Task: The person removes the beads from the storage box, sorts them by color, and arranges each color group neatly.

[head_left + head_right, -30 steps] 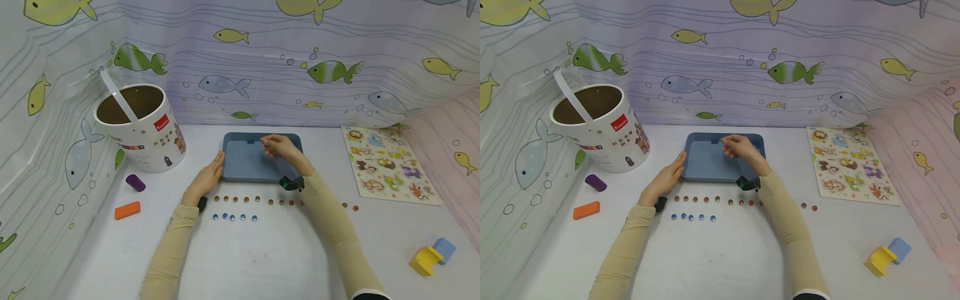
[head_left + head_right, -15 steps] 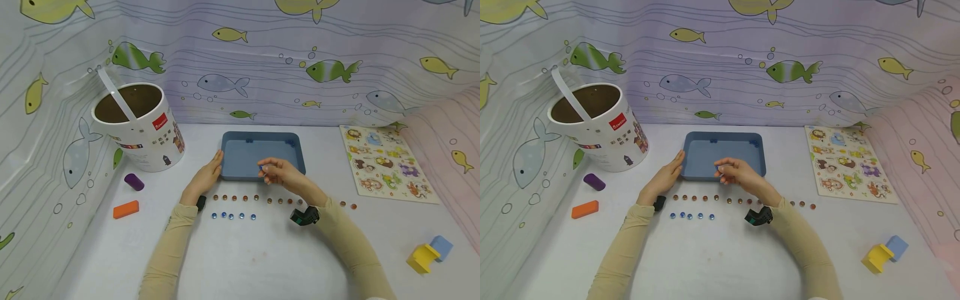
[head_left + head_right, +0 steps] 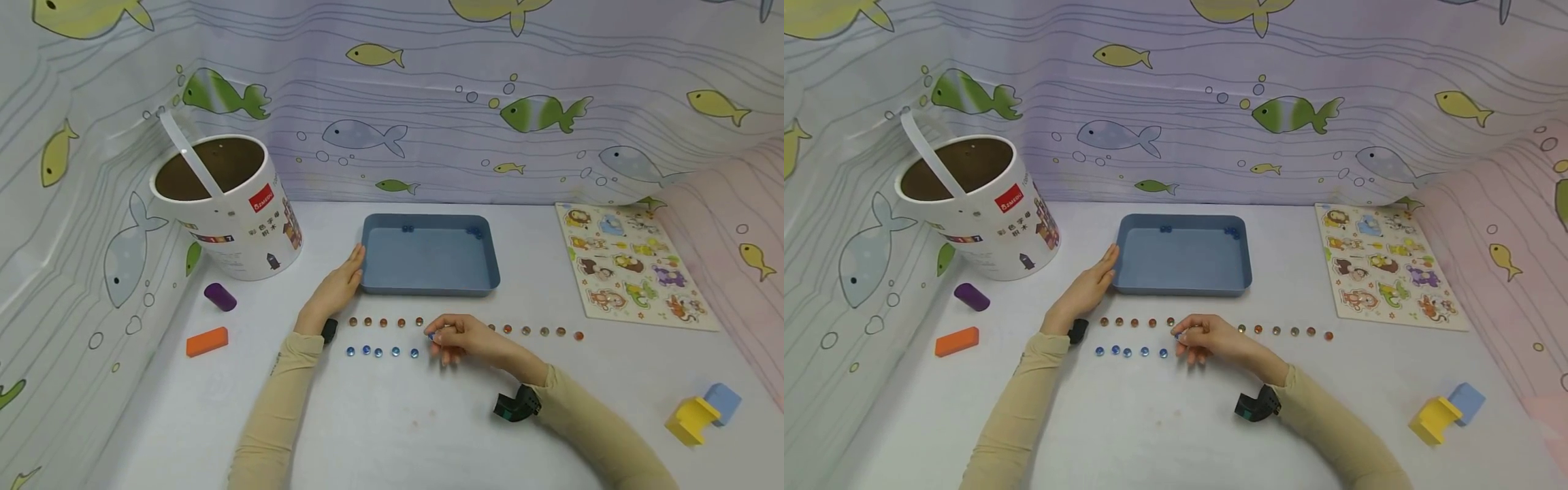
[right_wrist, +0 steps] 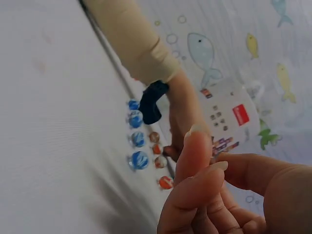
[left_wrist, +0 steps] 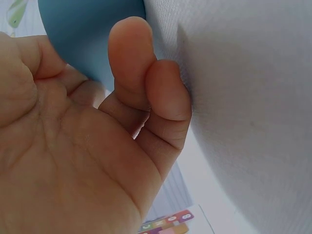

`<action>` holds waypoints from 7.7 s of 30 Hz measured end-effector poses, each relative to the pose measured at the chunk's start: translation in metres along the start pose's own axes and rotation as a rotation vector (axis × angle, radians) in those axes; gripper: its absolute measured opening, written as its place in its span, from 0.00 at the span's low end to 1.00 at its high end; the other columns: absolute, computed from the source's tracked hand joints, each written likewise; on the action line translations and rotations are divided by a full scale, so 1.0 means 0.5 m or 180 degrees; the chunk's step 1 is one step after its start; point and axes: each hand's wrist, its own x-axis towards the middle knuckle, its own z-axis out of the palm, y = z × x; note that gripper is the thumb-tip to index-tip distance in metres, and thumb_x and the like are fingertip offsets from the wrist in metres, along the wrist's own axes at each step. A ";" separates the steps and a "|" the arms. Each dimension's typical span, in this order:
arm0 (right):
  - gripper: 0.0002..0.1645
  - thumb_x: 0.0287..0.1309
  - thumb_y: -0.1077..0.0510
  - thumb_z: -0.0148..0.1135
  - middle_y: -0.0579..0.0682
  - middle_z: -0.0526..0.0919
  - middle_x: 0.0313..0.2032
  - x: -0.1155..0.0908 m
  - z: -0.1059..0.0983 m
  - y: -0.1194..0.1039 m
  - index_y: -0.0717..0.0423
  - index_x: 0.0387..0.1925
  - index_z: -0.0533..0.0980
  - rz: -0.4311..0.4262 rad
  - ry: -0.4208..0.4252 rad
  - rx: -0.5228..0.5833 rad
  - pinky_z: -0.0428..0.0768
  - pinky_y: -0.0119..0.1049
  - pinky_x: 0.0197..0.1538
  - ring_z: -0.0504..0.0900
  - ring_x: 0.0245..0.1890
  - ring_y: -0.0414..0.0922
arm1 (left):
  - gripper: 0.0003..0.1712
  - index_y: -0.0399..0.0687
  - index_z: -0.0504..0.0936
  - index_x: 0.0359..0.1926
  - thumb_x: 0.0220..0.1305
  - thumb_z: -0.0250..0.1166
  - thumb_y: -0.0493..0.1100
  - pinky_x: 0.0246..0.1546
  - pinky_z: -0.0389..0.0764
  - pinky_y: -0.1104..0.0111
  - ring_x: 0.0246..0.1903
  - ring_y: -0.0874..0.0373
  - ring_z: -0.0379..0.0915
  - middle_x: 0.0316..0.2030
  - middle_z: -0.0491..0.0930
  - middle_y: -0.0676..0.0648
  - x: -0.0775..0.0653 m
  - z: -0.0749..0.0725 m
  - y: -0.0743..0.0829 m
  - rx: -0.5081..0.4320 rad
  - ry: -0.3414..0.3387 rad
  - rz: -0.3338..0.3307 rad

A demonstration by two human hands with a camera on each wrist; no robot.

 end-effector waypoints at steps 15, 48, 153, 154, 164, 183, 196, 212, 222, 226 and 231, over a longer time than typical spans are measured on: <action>0.09 0.67 0.63 0.54 0.49 0.81 0.21 -0.002 0.027 0.037 0.61 0.47 0.75 -0.0011 0.0225 -0.1001 0.73 0.30 0.13 0.74 0.11 0.38 | 0.31 0.45 0.44 0.76 0.78 0.40 0.44 0.75 0.51 0.52 0.75 0.46 0.45 0.77 0.41 0.46 -0.002 -0.002 0.002 -0.0015 -0.0025 0.0006; 0.21 0.73 0.57 0.46 0.66 0.78 0.56 0.144 -0.204 -0.116 0.70 0.56 0.73 -0.0016 0.1811 -0.1129 0.70 0.54 0.67 0.79 0.53 0.60 | 0.32 0.44 0.44 0.76 0.77 0.41 0.43 0.75 0.53 0.51 0.74 0.44 0.46 0.77 0.42 0.44 -0.003 0.002 0.004 -0.0013 -0.0032 0.0044; 0.28 0.72 0.56 0.50 0.48 0.83 0.37 -0.026 -0.108 -0.063 0.73 0.63 0.62 -0.0189 0.0592 -0.0059 0.81 0.33 0.39 0.78 0.33 0.42 | 0.31 0.46 0.44 0.77 0.78 0.40 0.43 0.75 0.52 0.53 0.74 0.44 0.46 0.77 0.40 0.47 -0.001 0.002 0.002 -0.0032 -0.0044 0.0011; 0.28 0.72 0.56 0.50 0.48 0.83 0.37 -0.033 -0.103 -0.058 0.73 0.64 0.62 -0.0176 0.0549 -0.0075 0.81 0.33 0.38 0.78 0.32 0.42 | 0.31 0.46 0.44 0.77 0.78 0.40 0.43 0.75 0.52 0.53 0.74 0.45 0.46 0.77 0.40 0.47 0.000 0.002 0.001 -0.0037 -0.0041 0.0011; 0.27 0.70 0.53 0.54 0.45 0.82 0.34 -0.079 -0.049 0.017 0.72 0.58 0.67 -0.0006 0.0218 -0.0040 0.77 0.28 0.30 0.77 0.28 0.36 | 0.32 0.46 0.43 0.77 0.78 0.40 0.43 0.75 0.51 0.55 0.75 0.47 0.45 0.77 0.41 0.47 0.006 0.002 -0.003 -0.0023 -0.0044 0.0000; 0.15 0.68 0.60 0.55 0.52 0.83 0.27 -0.072 -0.011 0.050 0.67 0.51 0.75 0.0137 0.0439 -0.0753 0.72 0.28 0.13 0.74 0.13 0.37 | 0.32 0.45 0.43 0.76 0.77 0.41 0.42 0.75 0.51 0.53 0.75 0.46 0.44 0.77 0.41 0.44 -0.002 -0.005 0.008 -0.0034 -0.0058 0.0012; 0.17 0.71 0.61 0.48 0.64 0.82 0.31 -0.069 -0.053 -0.038 0.68 0.54 0.73 -0.0121 0.0459 -0.0874 0.79 0.35 0.22 0.80 0.19 0.45 | 0.32 0.46 0.43 0.77 0.78 0.40 0.43 0.75 0.51 0.53 0.75 0.46 0.45 0.77 0.40 0.46 -0.001 -0.004 0.003 -0.0048 -0.0072 -0.0025; 0.23 0.73 0.54 0.48 0.45 0.82 0.33 0.107 -0.173 -0.184 0.64 0.60 0.70 -0.0320 0.0867 -0.0669 0.81 0.28 0.37 0.80 0.31 0.39 | 0.31 0.45 0.44 0.76 0.78 0.40 0.43 0.75 0.52 0.53 0.75 0.46 0.46 0.77 0.41 0.46 -0.004 -0.007 0.007 -0.0057 -0.0044 -0.0001; 0.25 0.73 0.50 0.48 0.46 0.83 0.35 0.236 -0.206 -0.174 0.59 0.63 0.71 -0.0043 0.1299 -0.0222 0.78 0.41 0.48 0.80 0.36 0.44 | 0.31 0.46 0.45 0.76 0.78 0.40 0.43 0.75 0.51 0.54 0.75 0.46 0.46 0.77 0.42 0.45 -0.001 -0.006 0.002 -0.0044 -0.0051 0.0005; 0.24 0.74 0.50 0.46 0.43 0.81 0.33 0.284 -0.222 -0.154 0.57 0.64 0.71 0.0049 0.1421 -0.0096 0.76 0.38 0.47 0.78 0.35 0.41 | 0.31 0.46 0.44 0.76 0.78 0.41 0.43 0.76 0.51 0.54 0.75 0.47 0.45 0.77 0.42 0.45 -0.001 -0.007 0.002 -0.0032 -0.0044 -0.0005; 0.23 0.74 0.51 0.46 0.41 0.81 0.30 0.320 -0.235 -0.131 0.54 0.64 0.72 0.0235 0.1531 0.0026 0.76 0.31 0.40 0.78 0.32 0.38 | 0.31 0.47 0.44 0.76 0.78 0.40 0.43 0.76 0.50 0.55 0.75 0.48 0.44 0.77 0.40 0.48 0.001 -0.005 0.004 -0.0067 -0.0056 -0.0029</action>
